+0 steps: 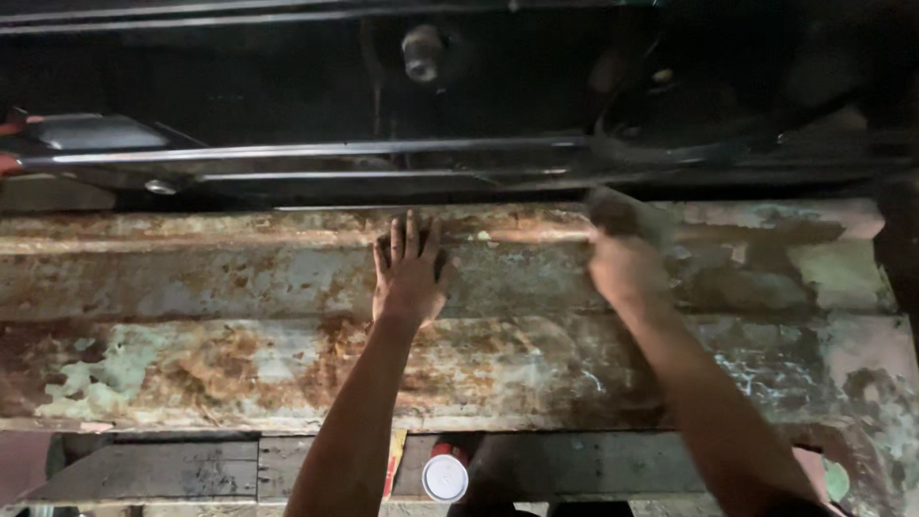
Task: The person sands a long, rusty metal panel with sandpaper held in both hands. They move the sandpaper back and forth across the surface to remove rust and old paint.
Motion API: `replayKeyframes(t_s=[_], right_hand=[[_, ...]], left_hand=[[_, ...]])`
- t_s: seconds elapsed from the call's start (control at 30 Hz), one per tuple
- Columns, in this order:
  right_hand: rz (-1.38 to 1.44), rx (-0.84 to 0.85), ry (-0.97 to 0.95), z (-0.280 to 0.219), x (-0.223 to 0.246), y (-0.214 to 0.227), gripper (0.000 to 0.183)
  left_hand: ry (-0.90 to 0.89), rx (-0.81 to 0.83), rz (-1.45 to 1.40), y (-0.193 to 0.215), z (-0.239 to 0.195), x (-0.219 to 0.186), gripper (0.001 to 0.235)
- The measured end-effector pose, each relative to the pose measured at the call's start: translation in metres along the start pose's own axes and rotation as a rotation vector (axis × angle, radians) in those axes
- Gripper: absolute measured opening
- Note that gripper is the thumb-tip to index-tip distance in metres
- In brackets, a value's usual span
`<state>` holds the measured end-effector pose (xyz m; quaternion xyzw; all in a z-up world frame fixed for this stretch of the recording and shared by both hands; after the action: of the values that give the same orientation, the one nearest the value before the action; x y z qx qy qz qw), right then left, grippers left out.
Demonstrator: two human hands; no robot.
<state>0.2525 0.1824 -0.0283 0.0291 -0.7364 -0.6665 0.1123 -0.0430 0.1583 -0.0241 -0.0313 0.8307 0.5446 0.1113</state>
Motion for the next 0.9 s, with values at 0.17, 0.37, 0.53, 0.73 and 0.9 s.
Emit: replayKeyframes(t_s=[0.17,0.37,0.53,0.73,0.9], right_hand=[[0.180,0.200,-0.125,0.011,0.011,-0.014,0.029],[-0.001,0.007,-0.141,-0.003,-0.020,0.020,0.031],[0.095,0.125,-0.090,0.012,0.030,-0.024,0.028],[0.101,0.224,-0.238,0.003,-0.025,-0.011,0.031],[0.008,-0.132,-0.031,0.006,-0.005,-0.032,0.026]], left_hand=[[0.012,0.060,-0.076,0.001,-0.001,0.001,0.075],[0.002,0.011,-0.056,0.001,0.001,0.001,0.075],[-0.051,-0.071,-0.042,0.000,-0.002,-0.001,0.073],[-0.042,-0.127,-0.038,-0.002,-0.001,0.002,0.070],[-0.010,-0.080,0.016,-0.009,0.003,0.000,0.070]])
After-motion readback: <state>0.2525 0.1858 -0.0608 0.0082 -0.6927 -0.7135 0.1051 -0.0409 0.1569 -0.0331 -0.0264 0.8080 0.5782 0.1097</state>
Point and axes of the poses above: each hand's wrist, its own z-axis towards the middle knuckle, its own y-axis out of the back of the hand, x = y × z, the point moved 8 cm from there along z, towards the middle knuckle, and after that the axes turned 11 degrees about x, right-handed, at the moved point
